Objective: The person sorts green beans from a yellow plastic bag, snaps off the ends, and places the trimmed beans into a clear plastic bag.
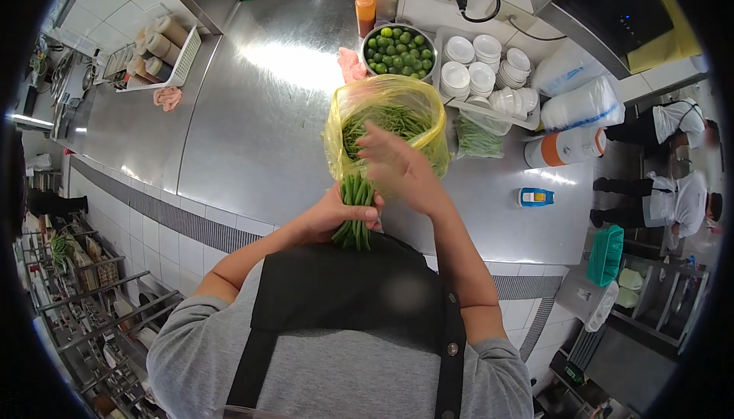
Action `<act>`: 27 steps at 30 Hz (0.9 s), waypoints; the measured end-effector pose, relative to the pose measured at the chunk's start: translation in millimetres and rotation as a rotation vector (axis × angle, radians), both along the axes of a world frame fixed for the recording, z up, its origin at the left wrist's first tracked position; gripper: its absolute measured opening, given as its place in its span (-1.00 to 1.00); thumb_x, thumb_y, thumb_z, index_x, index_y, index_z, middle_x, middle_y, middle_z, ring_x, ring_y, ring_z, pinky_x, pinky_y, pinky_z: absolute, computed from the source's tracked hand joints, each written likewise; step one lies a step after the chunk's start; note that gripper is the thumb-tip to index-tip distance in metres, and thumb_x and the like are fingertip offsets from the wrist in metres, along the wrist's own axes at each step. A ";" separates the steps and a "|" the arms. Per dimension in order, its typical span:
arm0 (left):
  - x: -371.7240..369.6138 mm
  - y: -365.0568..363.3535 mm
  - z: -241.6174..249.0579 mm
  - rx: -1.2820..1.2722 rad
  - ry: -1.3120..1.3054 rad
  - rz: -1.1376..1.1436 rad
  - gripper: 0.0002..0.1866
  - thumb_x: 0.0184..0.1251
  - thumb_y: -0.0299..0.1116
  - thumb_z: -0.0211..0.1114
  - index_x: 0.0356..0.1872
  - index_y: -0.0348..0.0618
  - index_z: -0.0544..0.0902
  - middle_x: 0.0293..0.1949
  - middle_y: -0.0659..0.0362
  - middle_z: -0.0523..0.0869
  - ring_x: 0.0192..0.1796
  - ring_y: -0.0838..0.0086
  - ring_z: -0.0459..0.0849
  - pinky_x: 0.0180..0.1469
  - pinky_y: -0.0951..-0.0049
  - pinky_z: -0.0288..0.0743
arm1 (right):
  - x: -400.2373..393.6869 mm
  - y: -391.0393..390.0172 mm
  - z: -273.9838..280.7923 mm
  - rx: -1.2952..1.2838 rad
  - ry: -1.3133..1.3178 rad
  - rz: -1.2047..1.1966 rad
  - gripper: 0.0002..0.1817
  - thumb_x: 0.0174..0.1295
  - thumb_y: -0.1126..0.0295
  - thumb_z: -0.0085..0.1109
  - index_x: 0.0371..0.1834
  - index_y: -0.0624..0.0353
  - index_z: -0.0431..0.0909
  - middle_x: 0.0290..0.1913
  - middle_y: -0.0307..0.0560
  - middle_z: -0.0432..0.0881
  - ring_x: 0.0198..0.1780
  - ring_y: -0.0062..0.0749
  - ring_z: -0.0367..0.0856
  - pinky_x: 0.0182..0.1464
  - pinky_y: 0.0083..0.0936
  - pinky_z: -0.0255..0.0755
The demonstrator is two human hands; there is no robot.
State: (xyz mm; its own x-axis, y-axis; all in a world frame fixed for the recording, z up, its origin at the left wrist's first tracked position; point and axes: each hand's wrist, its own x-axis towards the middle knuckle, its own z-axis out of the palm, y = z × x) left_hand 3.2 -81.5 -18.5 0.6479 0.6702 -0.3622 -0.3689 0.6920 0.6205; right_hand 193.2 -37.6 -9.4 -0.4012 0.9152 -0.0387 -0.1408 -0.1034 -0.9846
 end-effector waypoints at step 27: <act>-18.0 -24.0 -6.7 -0.197 -0.310 -0.264 -0.38 0.34 -0.66 0.19 0.42 -0.54 0.23 0.34 -0.20 0.47 0.35 0.06 0.55 0.43 0.25 0.45 | 4.9 -67.1 -45.7 -0.706 1.009 -0.200 -0.84 0.44 0.25 0.05 -0.24 0.07 0.45 -0.38 -0.28 0.54 -0.17 -0.43 0.64 0.40 -0.22 0.41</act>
